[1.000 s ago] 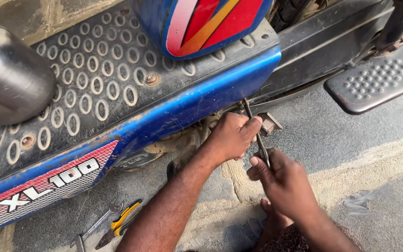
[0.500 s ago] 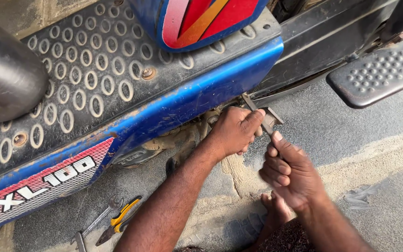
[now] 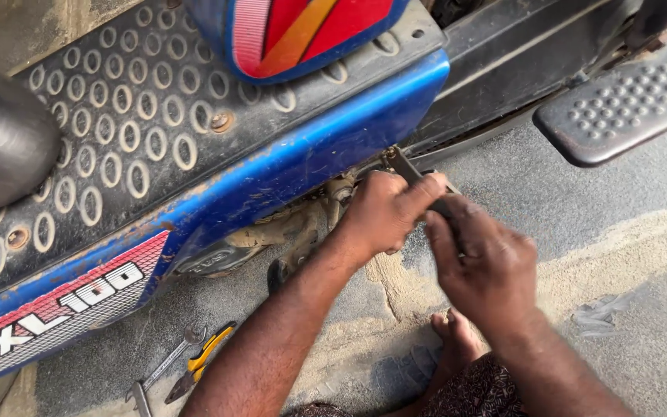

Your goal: The person sits on the ground beside a blue TVS XL100 moped and uses wrenches to loosen and tighten bolts around the footboard and footrest area. They set a steel pot on the floorboard, work a bolt near the side stand, then reposition to the rear footrest and continue turning a fastener with a spanner by hand.

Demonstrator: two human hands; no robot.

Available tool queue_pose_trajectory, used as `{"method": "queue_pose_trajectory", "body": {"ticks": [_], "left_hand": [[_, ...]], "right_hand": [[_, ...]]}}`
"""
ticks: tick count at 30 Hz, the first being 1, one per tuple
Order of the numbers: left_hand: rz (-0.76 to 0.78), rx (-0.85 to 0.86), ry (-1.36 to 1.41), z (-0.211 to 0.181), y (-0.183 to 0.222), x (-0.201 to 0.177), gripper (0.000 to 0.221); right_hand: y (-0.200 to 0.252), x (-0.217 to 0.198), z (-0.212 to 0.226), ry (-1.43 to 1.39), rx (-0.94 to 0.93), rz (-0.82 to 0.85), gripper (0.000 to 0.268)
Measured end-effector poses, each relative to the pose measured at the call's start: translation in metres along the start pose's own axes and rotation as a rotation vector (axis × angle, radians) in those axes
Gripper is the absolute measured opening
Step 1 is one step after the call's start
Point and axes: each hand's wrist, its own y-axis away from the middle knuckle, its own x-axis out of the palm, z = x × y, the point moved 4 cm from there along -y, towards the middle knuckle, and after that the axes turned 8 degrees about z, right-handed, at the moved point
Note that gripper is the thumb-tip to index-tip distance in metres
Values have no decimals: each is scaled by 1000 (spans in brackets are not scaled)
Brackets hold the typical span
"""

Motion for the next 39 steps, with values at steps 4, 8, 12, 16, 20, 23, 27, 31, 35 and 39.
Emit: {"method": "queue_pose_trajectory", "body": {"ticks": [4,8,12,16,20,23,27,31,35,39], "left_hand": [[33,-126,241,5,1,0,43],[37,-119,356,11,0,-2,49],[59,-196,427,5,6,-2,40],[69,-234,476,2,7,-2,42],[92,-242,531,12,7,-3,42],[93,-198,517,9,5,-4,44],[95,-232,477,13,5,-4,44],[106,-235,446,16,1,-7,45],[81,-209,358,22,0,-3,46],[44,-163,272,20,-1,1,50]], "right_hand": [[-1,-8,20,-171,-97,-74,22],[25,19,-16,-1019,446,177,28],[43,43,2,-2194,720,523,62],[39,45,8,-2606,676,371,46],[22,36,25,-2673,601,476,55],[22,40,20,-2532,538,505,54],[26,45,1,-2266,633,406,46],[20,37,-15,-1427,799,283,47],[15,22,-12,-720,413,232,13],[17,14,-14,-180,210,212,36]]}}
